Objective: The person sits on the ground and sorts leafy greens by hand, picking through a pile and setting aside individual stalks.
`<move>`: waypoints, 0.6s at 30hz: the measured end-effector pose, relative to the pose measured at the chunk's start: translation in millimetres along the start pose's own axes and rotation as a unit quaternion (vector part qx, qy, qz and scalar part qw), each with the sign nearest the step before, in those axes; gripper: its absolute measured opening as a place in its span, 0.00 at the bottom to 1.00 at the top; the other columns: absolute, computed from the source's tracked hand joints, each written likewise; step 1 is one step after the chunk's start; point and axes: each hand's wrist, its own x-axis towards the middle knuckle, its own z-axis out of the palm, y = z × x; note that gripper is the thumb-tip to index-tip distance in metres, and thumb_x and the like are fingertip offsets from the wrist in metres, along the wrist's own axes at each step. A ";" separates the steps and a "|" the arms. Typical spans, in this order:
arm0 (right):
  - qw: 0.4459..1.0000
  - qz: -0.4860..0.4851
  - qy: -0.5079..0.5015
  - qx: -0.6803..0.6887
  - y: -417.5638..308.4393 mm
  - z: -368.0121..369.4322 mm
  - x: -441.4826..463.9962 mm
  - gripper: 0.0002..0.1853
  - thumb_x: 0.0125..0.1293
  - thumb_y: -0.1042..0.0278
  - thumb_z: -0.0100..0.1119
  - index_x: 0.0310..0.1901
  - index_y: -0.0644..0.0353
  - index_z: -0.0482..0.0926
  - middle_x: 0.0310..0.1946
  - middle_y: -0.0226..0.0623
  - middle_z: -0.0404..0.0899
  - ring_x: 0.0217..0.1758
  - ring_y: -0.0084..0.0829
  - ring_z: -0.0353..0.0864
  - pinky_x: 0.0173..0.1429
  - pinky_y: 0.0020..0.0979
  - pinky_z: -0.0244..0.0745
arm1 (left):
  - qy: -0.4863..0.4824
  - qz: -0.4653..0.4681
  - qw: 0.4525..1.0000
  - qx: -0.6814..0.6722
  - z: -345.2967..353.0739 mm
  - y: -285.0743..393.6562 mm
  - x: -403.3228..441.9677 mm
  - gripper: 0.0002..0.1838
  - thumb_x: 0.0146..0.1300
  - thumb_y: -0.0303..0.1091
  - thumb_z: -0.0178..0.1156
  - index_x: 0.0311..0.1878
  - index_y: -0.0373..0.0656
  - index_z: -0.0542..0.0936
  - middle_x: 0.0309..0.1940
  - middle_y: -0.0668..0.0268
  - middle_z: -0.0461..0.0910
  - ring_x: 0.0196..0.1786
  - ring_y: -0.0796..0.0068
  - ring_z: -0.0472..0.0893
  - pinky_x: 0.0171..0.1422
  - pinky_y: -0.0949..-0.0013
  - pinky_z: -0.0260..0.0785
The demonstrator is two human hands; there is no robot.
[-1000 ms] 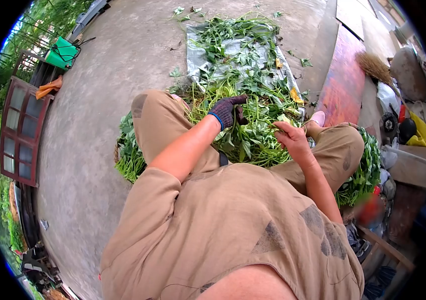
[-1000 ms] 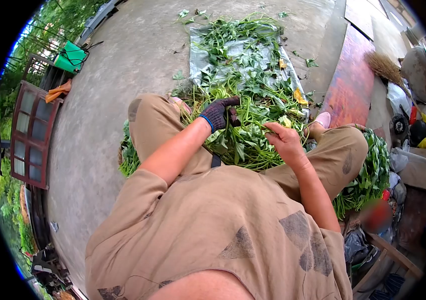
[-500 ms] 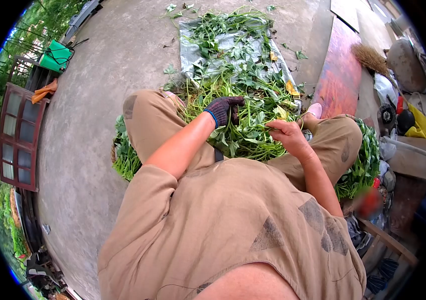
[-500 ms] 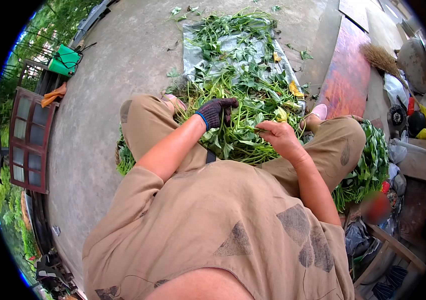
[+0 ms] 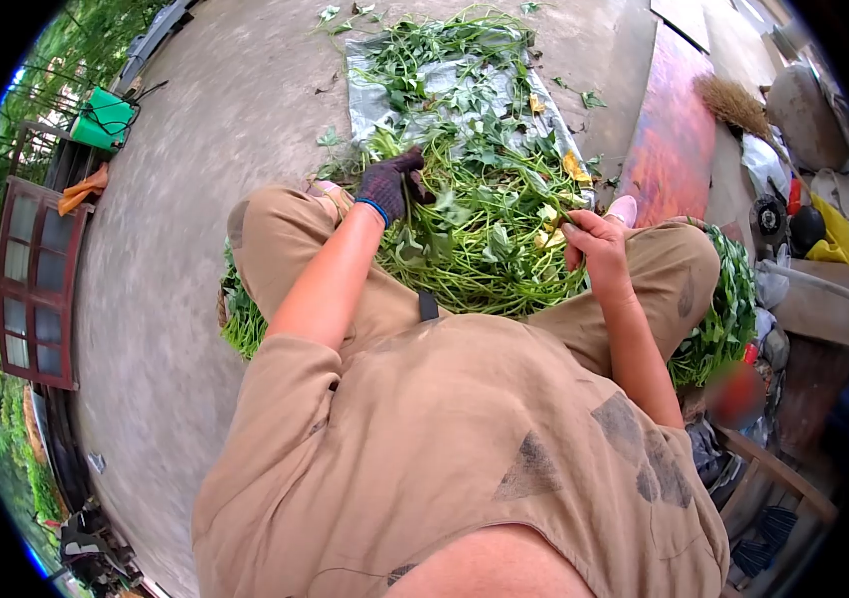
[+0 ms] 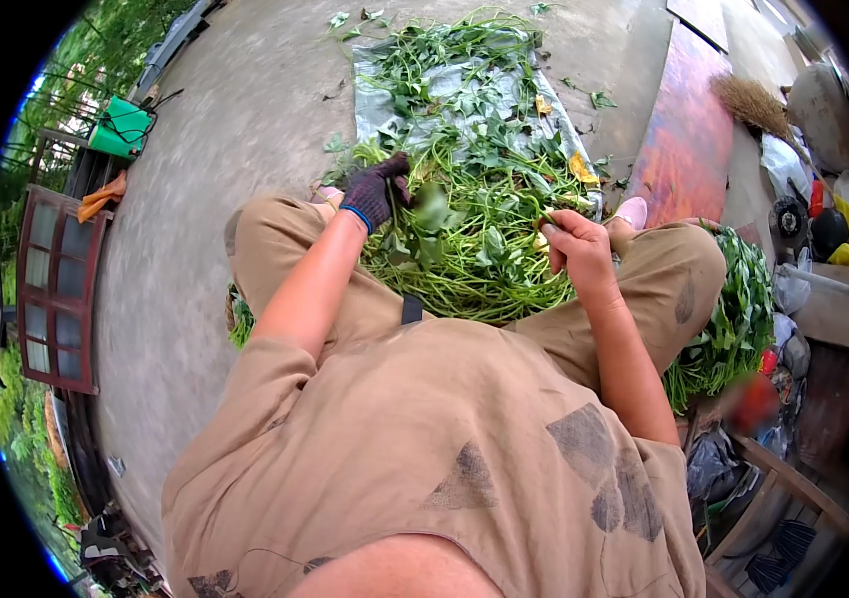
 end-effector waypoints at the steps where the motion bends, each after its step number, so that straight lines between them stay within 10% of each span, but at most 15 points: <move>1: 1.000 0.004 -0.007 -0.005 0.4 1.8 1.1 0.08 0.68 0.71 0.54 0.41 0.64 0.80 0.15 0.25 0.72 0.14 0.16 0.67 0.20 0.19 0.57 | -0.037 0.011 0.998 0.056 11.1 -9.6 -13.1 0.10 0.62 0.29 0.63 0.46 0.46 0.81 0.16 0.70 0.72 0.17 0.72 0.74 0.25 0.60 0.74; 10: 0.999 0.013 -0.044 -0.015 3.1 27.9 5.0 0.08 0.67 0.72 0.55 0.43 0.65 0.80 0.17 0.26 0.74 0.15 0.17 0.69 0.21 0.19 0.59 | -0.161 0.078 0.899 0.400 87.8 -33.2 -95.3 0.27 0.45 0.37 0.76 0.49 0.37 0.80 0.27 0.65 0.81 0.24 0.78 0.76 0.26 0.72 0.73; 18: 0.998 0.019 -0.060 -0.025 13.5 33.3 3.4 0.08 0.66 0.72 0.56 0.42 0.66 0.81 0.17 0.23 0.72 0.14 0.13 0.65 0.19 0.18 0.57 | -0.033 0.118 0.901 0.416 65.1 -59.9 -63.3 0.24 0.48 0.41 0.74 0.42 0.30 0.80 0.24 0.60 0.80 0.21 0.72 0.78 0.22 0.67 0.71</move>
